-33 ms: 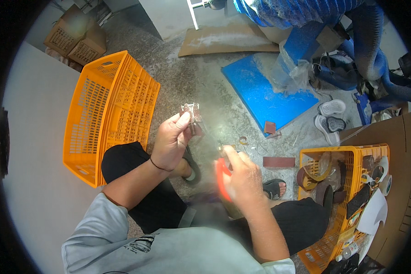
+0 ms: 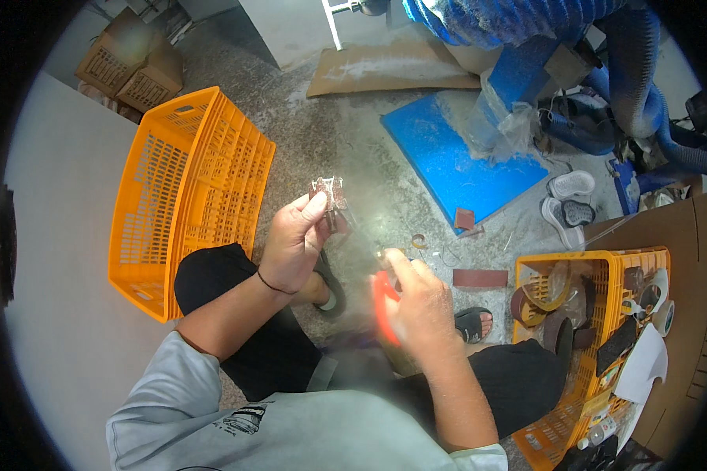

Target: The person sits on the floor and uses scissors to cut a small transparent plastic piece, then cuts a rectangular sandpaper sheet. The person also handles a roll of tape and a yellow sponge, placing items on the floor or into a nearby yellow basket.

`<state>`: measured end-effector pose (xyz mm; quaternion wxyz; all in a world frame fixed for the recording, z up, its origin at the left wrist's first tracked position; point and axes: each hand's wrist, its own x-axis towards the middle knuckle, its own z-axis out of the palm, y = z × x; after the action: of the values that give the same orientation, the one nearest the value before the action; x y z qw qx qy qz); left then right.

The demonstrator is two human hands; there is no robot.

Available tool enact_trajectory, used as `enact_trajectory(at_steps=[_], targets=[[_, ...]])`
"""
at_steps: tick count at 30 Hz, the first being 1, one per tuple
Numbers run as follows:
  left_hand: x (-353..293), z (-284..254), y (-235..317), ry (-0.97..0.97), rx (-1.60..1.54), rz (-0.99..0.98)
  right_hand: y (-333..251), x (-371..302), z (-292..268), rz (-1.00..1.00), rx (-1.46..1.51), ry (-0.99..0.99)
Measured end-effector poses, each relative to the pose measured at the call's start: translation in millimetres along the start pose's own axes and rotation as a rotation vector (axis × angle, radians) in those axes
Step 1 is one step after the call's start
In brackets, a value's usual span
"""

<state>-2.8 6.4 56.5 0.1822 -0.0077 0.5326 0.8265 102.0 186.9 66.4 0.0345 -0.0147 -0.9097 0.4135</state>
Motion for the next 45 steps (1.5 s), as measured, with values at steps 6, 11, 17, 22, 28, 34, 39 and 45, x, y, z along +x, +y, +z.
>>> enact_trajectory(at_steps=[6, 11, 17, 22, 28, 34, 39, 45], targets=[[-1.7, -1.0, -1.8, -0.042, -0.008, 0.035, -8.1, -0.4, 5.7, 0.061, 0.08, 0.003], [-3.6, -2.0, -5.5, 0.0, 0.126, 0.101, -12.1, -2.2, 4.9, 0.053, -0.005, -0.003], [-4.0, -2.2, -4.6, -0.026, 0.131, 0.113, -14.0, -0.4, -5.4, 0.086, 0.206, -0.101], [-5.0, 3.9, -5.6, -0.005, 0.084, 0.129, -13.2, 0.6, -14.2, 0.391, 0.687, -0.293], [-0.8, 3.3, 0.7, -0.02, -0.009, 0.047, -16.3, 1.3, -6.1, -0.013, 0.101, 0.042], [-3.2, 3.6, 1.7, -0.027, -0.041, 0.048, -14.9, -0.4, -7.8, 0.061, -0.011, 0.01], [-5.2, -1.3, 2.4, -0.059, 0.055, 0.082, -11.7, 1.8, -9.3, 0.026, 0.034, -0.004], [-8.0, -1.9, -1.7, -0.011, 0.162, 0.151, -14.3, 0.1, -3.1, 0.033, -0.01, -0.047]])
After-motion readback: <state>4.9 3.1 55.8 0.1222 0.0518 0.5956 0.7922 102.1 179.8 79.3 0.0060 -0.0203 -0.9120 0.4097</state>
